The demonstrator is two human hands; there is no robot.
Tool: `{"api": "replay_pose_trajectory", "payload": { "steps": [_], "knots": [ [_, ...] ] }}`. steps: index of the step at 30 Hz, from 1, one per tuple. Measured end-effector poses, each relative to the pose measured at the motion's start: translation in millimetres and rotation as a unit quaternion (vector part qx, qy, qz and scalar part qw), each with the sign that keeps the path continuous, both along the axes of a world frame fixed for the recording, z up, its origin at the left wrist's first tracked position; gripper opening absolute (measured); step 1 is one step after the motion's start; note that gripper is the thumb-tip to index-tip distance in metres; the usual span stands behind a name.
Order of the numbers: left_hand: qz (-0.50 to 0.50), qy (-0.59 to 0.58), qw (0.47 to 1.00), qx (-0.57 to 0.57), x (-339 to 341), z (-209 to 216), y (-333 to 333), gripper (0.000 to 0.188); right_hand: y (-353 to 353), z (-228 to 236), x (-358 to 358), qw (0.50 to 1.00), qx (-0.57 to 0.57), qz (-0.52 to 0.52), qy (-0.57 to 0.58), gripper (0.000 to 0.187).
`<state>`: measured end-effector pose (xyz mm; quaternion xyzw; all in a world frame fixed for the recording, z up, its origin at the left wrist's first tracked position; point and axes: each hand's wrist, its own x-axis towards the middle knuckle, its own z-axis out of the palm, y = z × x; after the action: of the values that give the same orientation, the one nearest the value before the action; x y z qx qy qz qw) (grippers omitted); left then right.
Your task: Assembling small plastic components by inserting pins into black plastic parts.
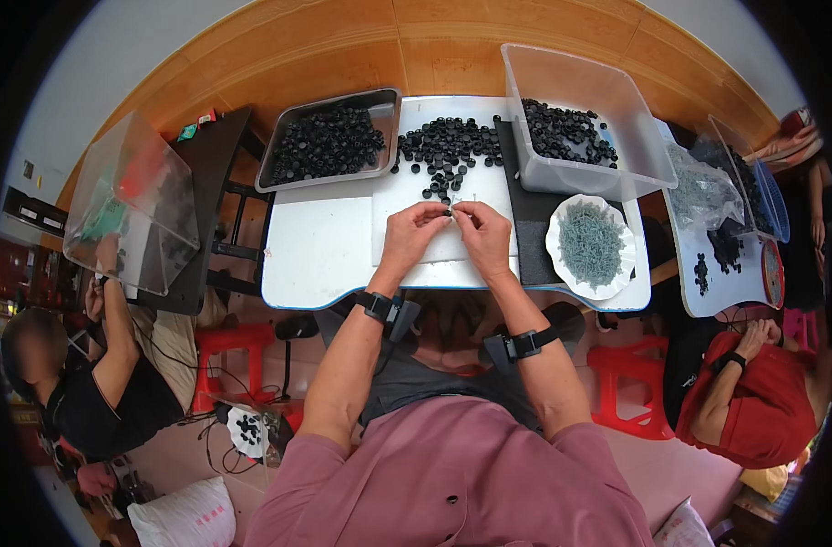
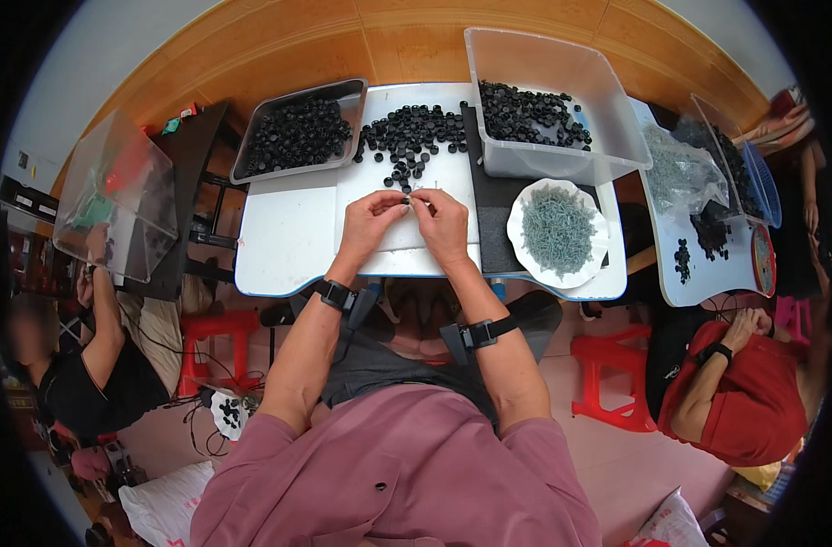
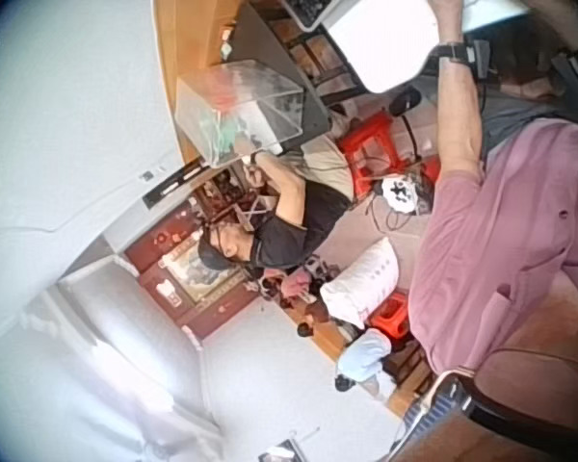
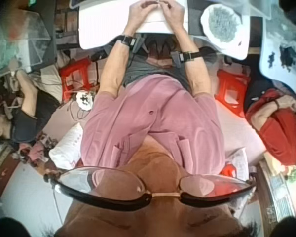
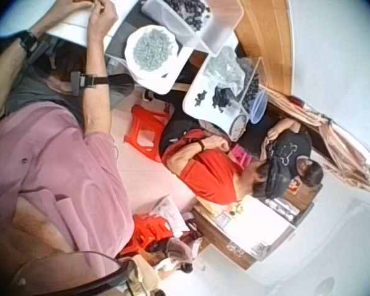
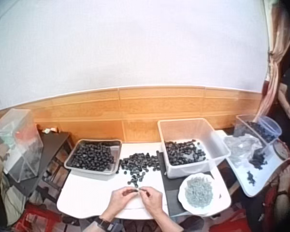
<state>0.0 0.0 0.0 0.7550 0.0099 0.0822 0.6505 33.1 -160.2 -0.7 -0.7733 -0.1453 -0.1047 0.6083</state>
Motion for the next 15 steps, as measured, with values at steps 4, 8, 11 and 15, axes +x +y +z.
{"api": "replay_pose_trajectory", "payload": {
  "steps": [4, 8, 11, 15],
  "knots": [
    [0.002, 0.007, 1.000, -0.013, -1.0, 3.8, -3.1, 0.020, -2.8, 3.9, -1.2, 0.999, -0.024, 0.000, -0.022, 0.011],
    [-0.007, 0.006, 0.999, -0.036, 1.0, 2.7, 0.4, 0.019, -2.1, 5.4, 0.7, 0.999, -0.033, 0.013, -0.024, 0.010],
    [-0.013, 0.009, 0.999, -0.032, -0.8, 4.7, -0.7, 0.018, -2.3, 1.6, -0.3, 1.000, -0.021, 0.015, -0.005, 0.009],
    [-0.015, -0.009, 0.998, -0.053, 1.4, 1.0, 0.6, 0.018, -0.9, 0.5, -0.3, 0.999, 0.023, 0.023, -0.001, 0.010]
  ]
}}
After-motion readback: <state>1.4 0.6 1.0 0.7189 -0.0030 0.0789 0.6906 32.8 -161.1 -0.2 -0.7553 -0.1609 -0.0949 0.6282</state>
